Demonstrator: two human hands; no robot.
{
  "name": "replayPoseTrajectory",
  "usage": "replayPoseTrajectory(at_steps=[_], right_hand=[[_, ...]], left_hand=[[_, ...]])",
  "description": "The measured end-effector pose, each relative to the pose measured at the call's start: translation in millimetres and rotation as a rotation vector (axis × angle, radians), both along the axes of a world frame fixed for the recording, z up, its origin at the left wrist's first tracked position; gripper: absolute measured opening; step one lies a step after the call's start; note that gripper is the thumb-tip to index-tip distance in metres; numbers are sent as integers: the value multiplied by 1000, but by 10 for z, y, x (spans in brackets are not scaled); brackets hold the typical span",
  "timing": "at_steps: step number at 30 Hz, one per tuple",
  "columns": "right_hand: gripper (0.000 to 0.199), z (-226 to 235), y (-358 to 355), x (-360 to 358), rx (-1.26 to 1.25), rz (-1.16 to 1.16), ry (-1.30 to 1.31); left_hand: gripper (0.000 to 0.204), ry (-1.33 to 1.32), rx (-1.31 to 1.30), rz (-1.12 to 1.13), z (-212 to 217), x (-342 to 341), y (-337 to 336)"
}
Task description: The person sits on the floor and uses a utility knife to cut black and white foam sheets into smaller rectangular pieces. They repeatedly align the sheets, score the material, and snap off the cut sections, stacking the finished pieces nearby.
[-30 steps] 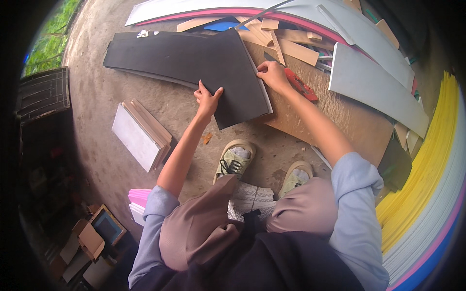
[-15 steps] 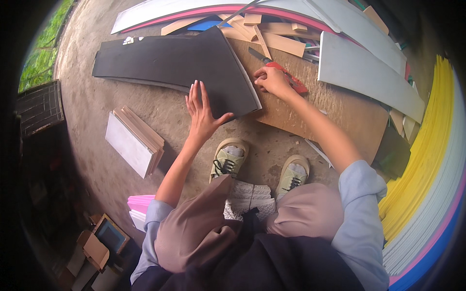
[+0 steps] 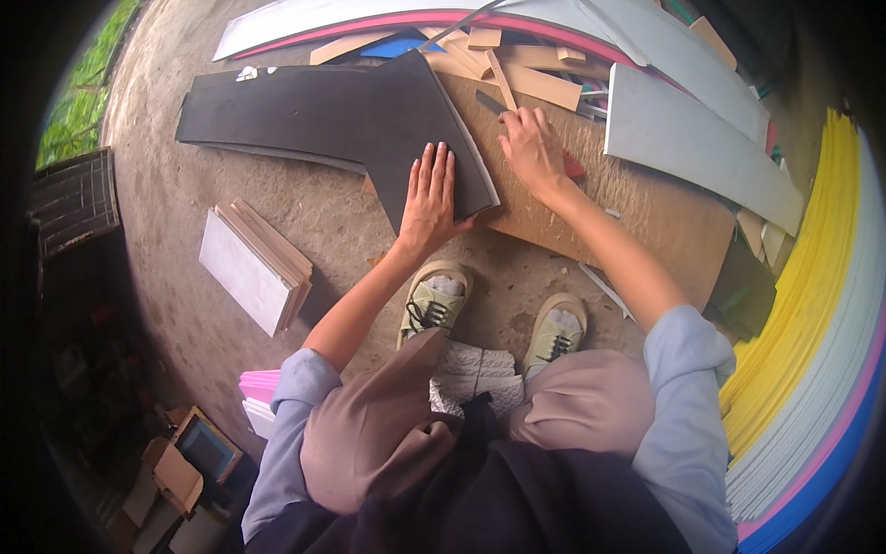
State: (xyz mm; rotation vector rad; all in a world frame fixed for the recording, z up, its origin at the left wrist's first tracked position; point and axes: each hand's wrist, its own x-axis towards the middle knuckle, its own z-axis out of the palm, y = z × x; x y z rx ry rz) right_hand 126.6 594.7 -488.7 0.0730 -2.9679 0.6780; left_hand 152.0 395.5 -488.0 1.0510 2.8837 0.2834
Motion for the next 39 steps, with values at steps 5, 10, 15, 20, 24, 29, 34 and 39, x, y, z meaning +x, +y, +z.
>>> replayPoseTrajectory(at_steps=[5,10,15,20,24,29,34,39], right_hand=[[35,-103,320,11,248,25,-65],[25,-51,322,-165,70,180,-12],[26,221,-122,-680,-4,11,-172],[24,76,-444,-1097,39,-40,-214],[23,-16,-647,-1219,37,-27,-201],[25,60,-757,-1276,37,-37,-251],[25,272,-758,-1318,12,-66,-395],[22,261,-656,-632,5,-103,-495]], left_hand=[[99,-93,77,-49,146,-186,14],[109,-349,300,184,119,-966,-121],[125,-313,106,144,90,-1147,-129],[130,-385,-16,175,198,-1189,41],[132,-400,-56,182,241,-1255,23],[133,-373,-65,167,218,-1283,-4],[134,-375,-126,165,272,-1283,31],[136,-307,-138,163,214,-1285,40]])
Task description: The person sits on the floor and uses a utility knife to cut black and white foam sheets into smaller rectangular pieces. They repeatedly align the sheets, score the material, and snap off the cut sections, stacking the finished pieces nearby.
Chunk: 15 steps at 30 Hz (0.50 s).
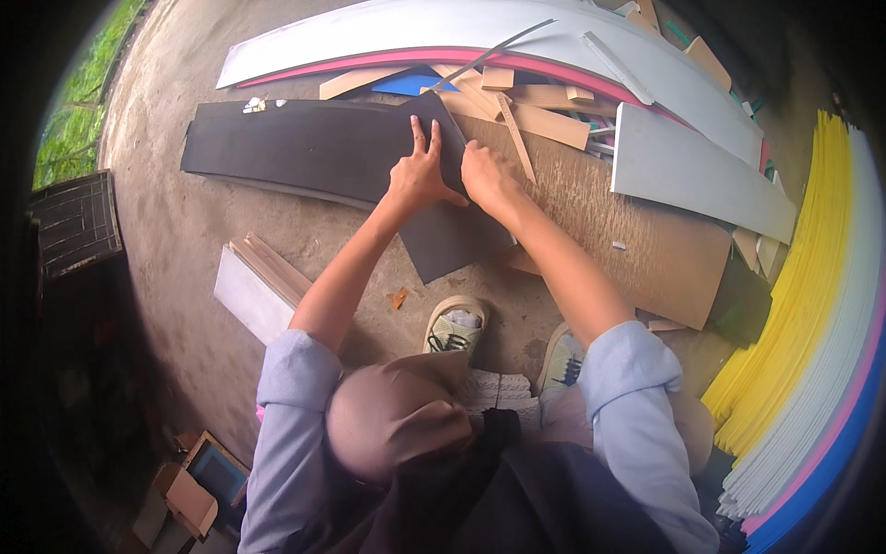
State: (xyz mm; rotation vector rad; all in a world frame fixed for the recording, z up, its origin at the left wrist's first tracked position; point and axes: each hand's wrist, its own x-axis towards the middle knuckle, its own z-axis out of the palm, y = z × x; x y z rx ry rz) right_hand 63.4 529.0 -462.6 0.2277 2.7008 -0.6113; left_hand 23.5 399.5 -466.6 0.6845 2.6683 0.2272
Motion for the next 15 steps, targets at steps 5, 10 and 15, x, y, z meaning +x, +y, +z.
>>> replayPoseTrajectory(at_steps=[5,10,15], right_hand=[[17,170,46,1199,54,-4,-81],[17,17,85,1964,73,-65,-22],[17,-144,71,2176,114,-85,44]], left_hand=[[137,17,-63,-3,13,27,-3],[138,17,-99,-20,20,48,34],[139,38,-113,-25,-11,63,19]])
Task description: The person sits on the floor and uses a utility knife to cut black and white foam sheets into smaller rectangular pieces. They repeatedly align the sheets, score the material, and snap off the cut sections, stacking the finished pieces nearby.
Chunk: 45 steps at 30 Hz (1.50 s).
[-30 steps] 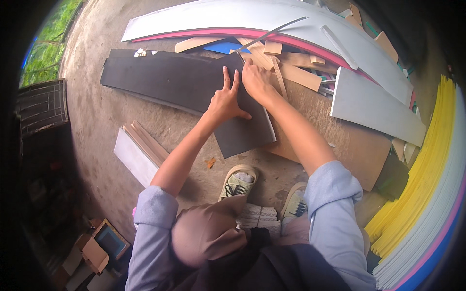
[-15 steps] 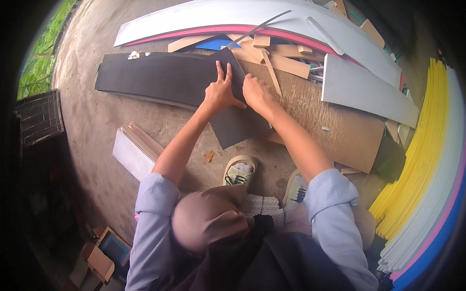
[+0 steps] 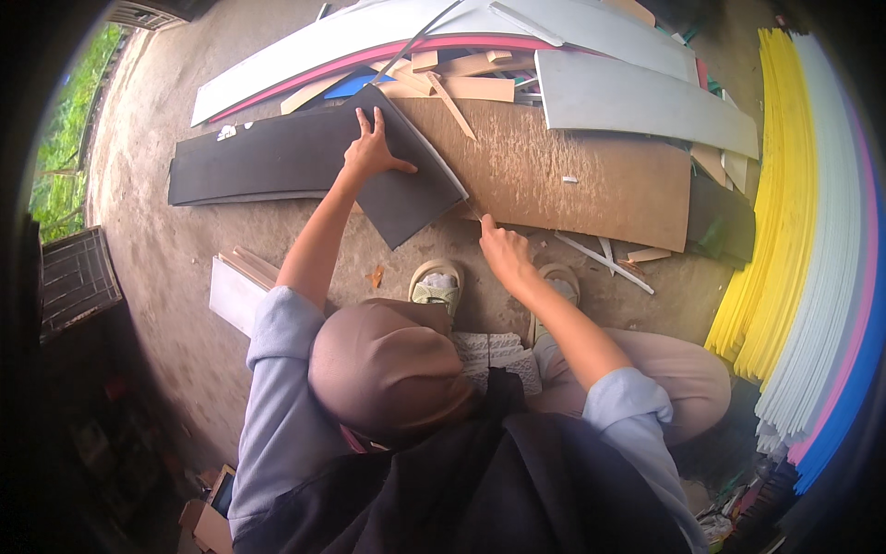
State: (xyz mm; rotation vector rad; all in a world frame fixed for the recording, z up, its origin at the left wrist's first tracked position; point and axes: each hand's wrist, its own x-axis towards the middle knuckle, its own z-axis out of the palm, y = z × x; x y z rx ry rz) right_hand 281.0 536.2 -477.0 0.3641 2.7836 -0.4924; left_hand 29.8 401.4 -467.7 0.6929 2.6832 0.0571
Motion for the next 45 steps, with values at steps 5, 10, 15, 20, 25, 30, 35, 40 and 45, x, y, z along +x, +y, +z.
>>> replayPoseTrajectory(at_steps=[5,10,15,20,25,30,35,40,45], right_hand=[[16,-39,119,65,-56,-7,-6],[23,506,358,-315,-161,52,-131],[26,662,283,-1466,-122,63,84],[23,105,56,-2441,33,221,204],[23,-10,-148,-2784,-49,205,176],[32,24,-127,-2910,-73,204,140],[33,226,-140,-2960,-13,140,-104],[28,285,-91,-2253,-71,110,-249],[23,324,9,-1303,-95,76,-247]], left_hand=[[139,21,-22,-13,28,-4,5],[137,168,-113,-42,-29,47,16],[138,88,178,-4,-340,-10,-288],[138,22,220,4,-277,0,-147],[137,14,236,35,-241,1,-227],[136,17,248,45,-230,3,-205],[136,5,235,48,-230,-3,-145],[137,-19,184,61,-230,-18,-180],[138,-16,141,71,-228,-16,-163]])
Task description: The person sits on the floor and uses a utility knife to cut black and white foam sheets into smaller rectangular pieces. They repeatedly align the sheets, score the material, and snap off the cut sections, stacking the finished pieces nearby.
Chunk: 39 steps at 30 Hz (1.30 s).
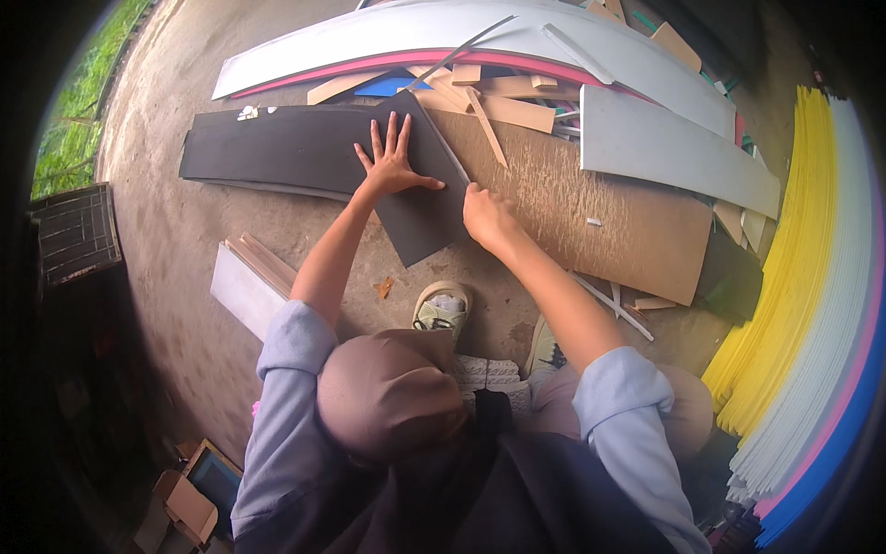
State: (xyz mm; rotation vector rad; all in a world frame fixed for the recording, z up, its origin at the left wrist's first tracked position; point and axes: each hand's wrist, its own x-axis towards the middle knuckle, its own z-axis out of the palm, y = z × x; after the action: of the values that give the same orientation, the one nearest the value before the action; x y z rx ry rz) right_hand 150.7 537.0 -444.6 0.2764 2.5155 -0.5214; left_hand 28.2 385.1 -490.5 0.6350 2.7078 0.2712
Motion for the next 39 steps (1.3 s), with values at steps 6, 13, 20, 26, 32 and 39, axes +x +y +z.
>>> replayPoseTrajectory(at_steps=[6,13,20,26,32,39], right_hand=[[18,-89,43,815,-11,-47,60],[18,-174,51,1112,16,-43,54],[25,97,477,646,-215,61,-305],[24,327,128,-790,-18,-10,337],[25,-319,-116,-1526,37,3,396],[29,-287,-218,-1587,-2,-10,293]], left_hand=[[138,-25,-92,-5,48,4,40],[138,-39,-110,-7,60,11,41],[138,-9,-41,-29,-14,-17,35],[137,32,59,-11,-39,11,-58],[136,45,81,-21,-25,17,11],[135,47,110,-2,-13,19,-29]])
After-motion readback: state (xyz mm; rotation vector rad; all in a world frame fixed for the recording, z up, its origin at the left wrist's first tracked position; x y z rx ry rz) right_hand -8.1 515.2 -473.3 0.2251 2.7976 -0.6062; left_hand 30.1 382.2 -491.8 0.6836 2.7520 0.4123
